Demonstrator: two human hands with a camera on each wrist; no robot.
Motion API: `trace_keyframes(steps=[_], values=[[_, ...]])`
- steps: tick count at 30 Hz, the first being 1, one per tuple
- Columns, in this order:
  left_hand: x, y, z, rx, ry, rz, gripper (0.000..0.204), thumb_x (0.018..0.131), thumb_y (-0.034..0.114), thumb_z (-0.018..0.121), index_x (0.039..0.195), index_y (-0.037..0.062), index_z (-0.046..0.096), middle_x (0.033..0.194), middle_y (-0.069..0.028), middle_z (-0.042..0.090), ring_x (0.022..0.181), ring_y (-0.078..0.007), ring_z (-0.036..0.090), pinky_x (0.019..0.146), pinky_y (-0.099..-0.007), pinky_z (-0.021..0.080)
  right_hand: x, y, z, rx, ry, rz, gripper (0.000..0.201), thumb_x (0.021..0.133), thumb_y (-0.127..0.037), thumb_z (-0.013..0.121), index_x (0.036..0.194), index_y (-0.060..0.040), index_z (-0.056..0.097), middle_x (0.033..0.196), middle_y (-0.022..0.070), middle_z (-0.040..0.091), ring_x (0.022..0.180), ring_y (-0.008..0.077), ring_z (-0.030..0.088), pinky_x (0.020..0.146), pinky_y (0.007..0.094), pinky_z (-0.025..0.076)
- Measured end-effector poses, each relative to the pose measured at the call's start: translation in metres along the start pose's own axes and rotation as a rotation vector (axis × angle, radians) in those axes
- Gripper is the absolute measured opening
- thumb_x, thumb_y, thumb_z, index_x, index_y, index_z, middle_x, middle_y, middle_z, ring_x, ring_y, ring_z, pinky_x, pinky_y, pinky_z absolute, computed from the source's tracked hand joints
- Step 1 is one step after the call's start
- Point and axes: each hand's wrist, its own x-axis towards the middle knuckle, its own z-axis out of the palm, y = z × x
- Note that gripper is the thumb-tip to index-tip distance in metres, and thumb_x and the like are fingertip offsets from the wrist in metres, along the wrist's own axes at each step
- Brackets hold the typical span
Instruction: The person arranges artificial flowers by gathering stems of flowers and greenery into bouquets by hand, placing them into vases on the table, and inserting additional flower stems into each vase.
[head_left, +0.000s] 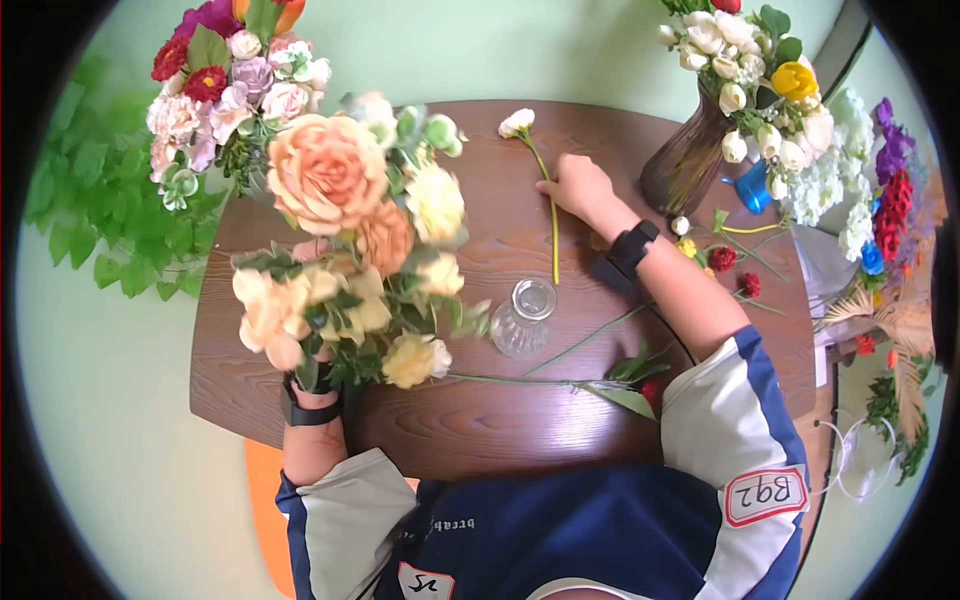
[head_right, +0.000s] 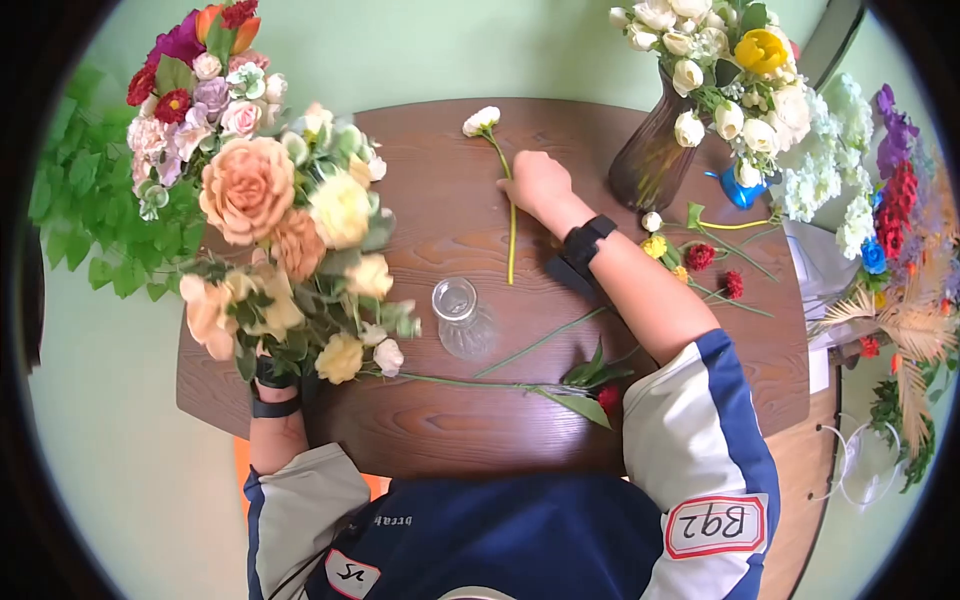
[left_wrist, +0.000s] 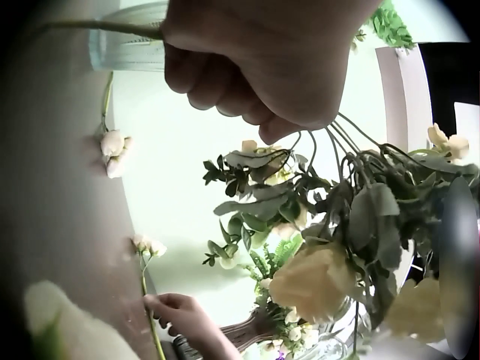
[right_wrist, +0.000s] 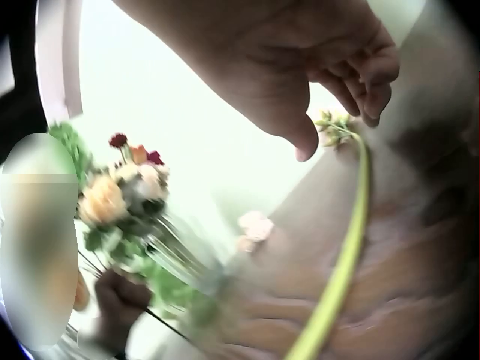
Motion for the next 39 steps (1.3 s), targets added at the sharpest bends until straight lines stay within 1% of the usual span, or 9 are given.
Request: trace_keyframes(steps=[9, 17, 19, 24, 25, 28, 31, 35, 39], values=[[-0.010, 0.051, 0.044, -0.291, 0.055, -0.097, 0.034, 0.093, 0.021, 0.047, 0.061, 0.0109, 0.043, 0.048, 0.0060, 0.034, 0.044, -0.0058, 0.029, 0.045, -0.0224, 0.025, -0.052, -0.001, -0.020, -0.161, -0.180, -0.182, 0.025, 0.066, -0.013, 0.060, 0.084, 0.0025, 0.067, 0.088, 0.0238, 0.064, 0.085, 0.0367, 0.063, 0.075, 0.0406, 0.052], [-0.026, 0.080, 0.076, -0.617, 0.052, -0.213, 0.047, 0.096, 0.025, 0.042, 0.051, 0.0156, 0.034, 0.044, 0.0066, 0.027, 0.038, -0.0070, 0.022, 0.040, -0.0228, 0.020, -0.124, 0.010, -0.090, 0.335, 0.310, -0.461, 0.016, 0.072, -0.012, 0.056, 0.077, 0.0027, 0.051, 0.061, 0.0179, 0.057, 0.058, 0.0314, 0.059, 0.056, 0.0416, 0.047], [-0.012, 0.091, 0.070, -0.584, -0.696, 0.109, 0.052, 0.098, 0.031, 0.039, 0.052, 0.0165, 0.021, 0.045, 0.0051, 0.016, 0.039, -0.0093, 0.012, 0.040, -0.0261, 0.012, -0.146, 0.013, -0.108, 0.700, 0.277, -0.482, 0.009, 0.078, -0.006, 0.055, 0.078, 0.0000, 0.049, 0.056, 0.0063, 0.051, 0.049, 0.0128, 0.048, 0.047, 0.0288, 0.039], [-0.034, 0.127, 0.092, -0.615, -0.374, -0.009, 0.047, 0.097, 0.025, 0.041, 0.055, 0.0157, 0.022, 0.047, 0.0064, 0.016, 0.041, -0.0065, 0.013, 0.041, -0.0235, 0.012, -0.185, 0.005, -0.124, 1.103, 0.213, -0.473, 0.007, 0.085, -0.001, 0.052, 0.081, -0.0020, 0.047, 0.063, -0.0061, 0.043, 0.056, -0.0004, 0.037, 0.049, 0.0168, 0.030], [-0.031, 0.121, 0.085, -0.669, -0.583, 0.045, 0.032, 0.096, 0.020, 0.044, 0.065, 0.0113, 0.041, 0.054, 0.0038, 0.032, 0.045, -0.0054, 0.021, 0.040, -0.0209, 0.017, -0.189, 0.005, -0.130, 1.158, 0.185, -0.484, 0.006, 0.086, 0.000, 0.051, 0.082, -0.0021, 0.047, 0.065, -0.0080, 0.042, 0.058, -0.0019, 0.037, 0.049, 0.0160, 0.030], [-0.040, 0.131, 0.071, -0.616, -0.209, 0.243, 0.032, 0.092, 0.013, 0.051, 0.117, -0.0061, 0.045, 0.087, -0.0044, 0.048, 0.059, -0.0046, 0.034, 0.041, -0.0144, 0.025, -0.201, 0.007, -0.152, 1.207, 0.146, -0.458, 0.006, 0.086, 0.000, 0.052, 0.084, -0.0022, 0.048, 0.066, -0.0076, 0.044, 0.058, -0.0020, 0.036, 0.049, 0.0159, 0.027], [-0.018, 0.123, 0.032, -0.545, -0.440, 0.347, 0.023, 0.091, 0.013, 0.051, 0.106, -0.0048, 0.050, 0.078, -0.0004, 0.046, 0.053, -0.0030, 0.029, 0.039, -0.0140, 0.020, -0.200, 0.010, -0.158, 1.250, 0.306, -0.519, 0.005, 0.085, 0.002, 0.052, 0.084, -0.0026, 0.049, 0.067, -0.0081, 0.045, 0.058, -0.0023, 0.036, 0.049, 0.0162, 0.025], [-0.015, 0.109, 0.034, -0.651, -0.378, 0.169, 0.008, 0.087, 0.009, 0.057, 0.082, 0.0045, 0.053, 0.054, 0.0071, 0.032, 0.042, -0.0030, 0.024, 0.036, -0.0174, 0.019, -0.196, 0.010, -0.150, 1.180, 0.294, -0.525, 0.005, 0.085, 0.001, 0.052, 0.083, -0.0022, 0.049, 0.066, -0.0082, 0.045, 0.057, -0.0023, 0.037, 0.049, 0.0154, 0.026], [-0.007, 0.090, 0.034, -0.471, -0.396, 0.305, 0.016, 0.086, 0.019, 0.060, 0.091, 0.0036, 0.056, 0.057, 0.0056, 0.041, 0.044, -0.0040, 0.035, 0.037, -0.0181, 0.030, -0.193, 0.008, -0.139, 1.138, 0.183, -0.517, 0.006, 0.085, 0.001, 0.053, 0.083, -0.0024, 0.048, 0.066, -0.0076, 0.046, 0.058, -0.0022, 0.038, 0.050, 0.0149, 0.029]])
